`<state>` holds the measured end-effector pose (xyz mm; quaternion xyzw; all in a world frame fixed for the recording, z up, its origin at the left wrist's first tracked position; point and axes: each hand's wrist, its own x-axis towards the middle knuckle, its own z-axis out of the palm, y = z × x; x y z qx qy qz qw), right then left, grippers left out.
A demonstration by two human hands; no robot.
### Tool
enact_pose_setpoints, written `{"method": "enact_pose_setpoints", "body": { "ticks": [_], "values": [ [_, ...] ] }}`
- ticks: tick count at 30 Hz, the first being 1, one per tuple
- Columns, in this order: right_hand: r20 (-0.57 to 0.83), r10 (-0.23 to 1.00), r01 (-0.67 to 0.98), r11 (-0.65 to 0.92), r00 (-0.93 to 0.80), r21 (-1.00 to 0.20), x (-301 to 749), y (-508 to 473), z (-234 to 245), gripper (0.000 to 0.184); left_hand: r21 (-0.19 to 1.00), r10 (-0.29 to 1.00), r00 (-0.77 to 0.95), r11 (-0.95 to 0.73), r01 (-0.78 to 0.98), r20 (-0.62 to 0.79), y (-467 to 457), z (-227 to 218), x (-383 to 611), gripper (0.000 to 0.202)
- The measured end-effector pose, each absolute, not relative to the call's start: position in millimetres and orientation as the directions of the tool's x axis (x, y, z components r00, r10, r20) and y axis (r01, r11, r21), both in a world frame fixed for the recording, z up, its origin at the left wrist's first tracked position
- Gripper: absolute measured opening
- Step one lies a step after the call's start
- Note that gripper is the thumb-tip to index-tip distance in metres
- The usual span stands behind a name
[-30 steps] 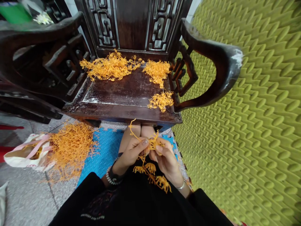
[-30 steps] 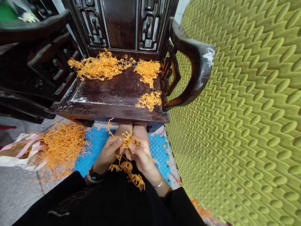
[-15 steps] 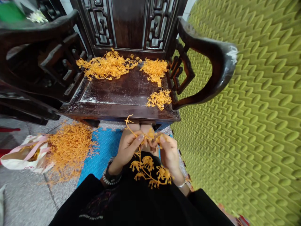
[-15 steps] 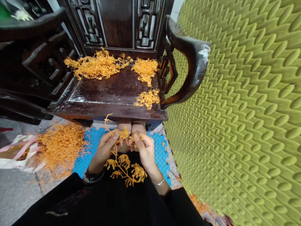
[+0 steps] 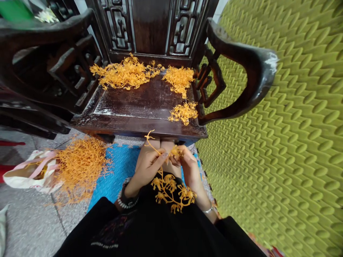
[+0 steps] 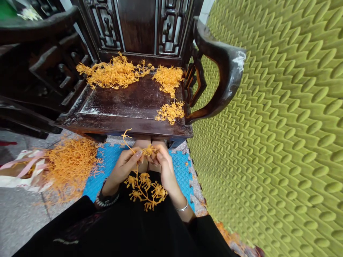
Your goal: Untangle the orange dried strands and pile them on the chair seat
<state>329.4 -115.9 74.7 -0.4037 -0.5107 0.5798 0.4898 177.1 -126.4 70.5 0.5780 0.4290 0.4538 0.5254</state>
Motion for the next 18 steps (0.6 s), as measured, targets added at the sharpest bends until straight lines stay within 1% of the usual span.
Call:
{"method": "enact_pose_setpoints", "body": {
  "ticks": [3, 6, 8, 11, 15, 18],
  "values": [
    [-0.018, 0.963, -0.116, -0.051, -0.269, -0.992, 328, -116, 77, 0.040, 0.992, 0.953, 0.292, -0.107, 0.069, 0.083, -126, 74, 175, 0.042],
    [-0.093, 0.942, -0.096, -0.130, -0.322, -0.987, 328, -116, 84, 0.040, 0.994, 0.950, 0.301, -0.101, 0.034, 0.086, -127, 77, 174, 0.043],
    [-0.124, 0.926, -0.139, -0.184, -0.357, -0.973, 329, -118, 88, 0.041, 0.997, 0.948, 0.311, -0.066, -0.030, 0.072, -128, 77, 174, 0.043],
    [-0.173, 0.898, -0.212, -0.276, -0.405, -0.938, 329, -122, 93, 0.042, 0.984, 0.929, 0.367, 0.031, -0.175, 0.036, -131, 74, 178, 0.045],
    [-0.226, 0.887, -0.296, -0.360, -0.403, -0.885, 328, -125, 94, 0.044, 0.897, 0.885, 0.466, 0.200, -0.395, 0.008, -135, 68, 188, 0.049],
    [-0.206, 0.871, -0.405, -0.401, -0.446, -0.822, 326, -126, 88, 0.048, 0.839, 0.844, 0.536, 0.287, -0.462, 0.006, -136, 68, 195, 0.054]
  ]
}}
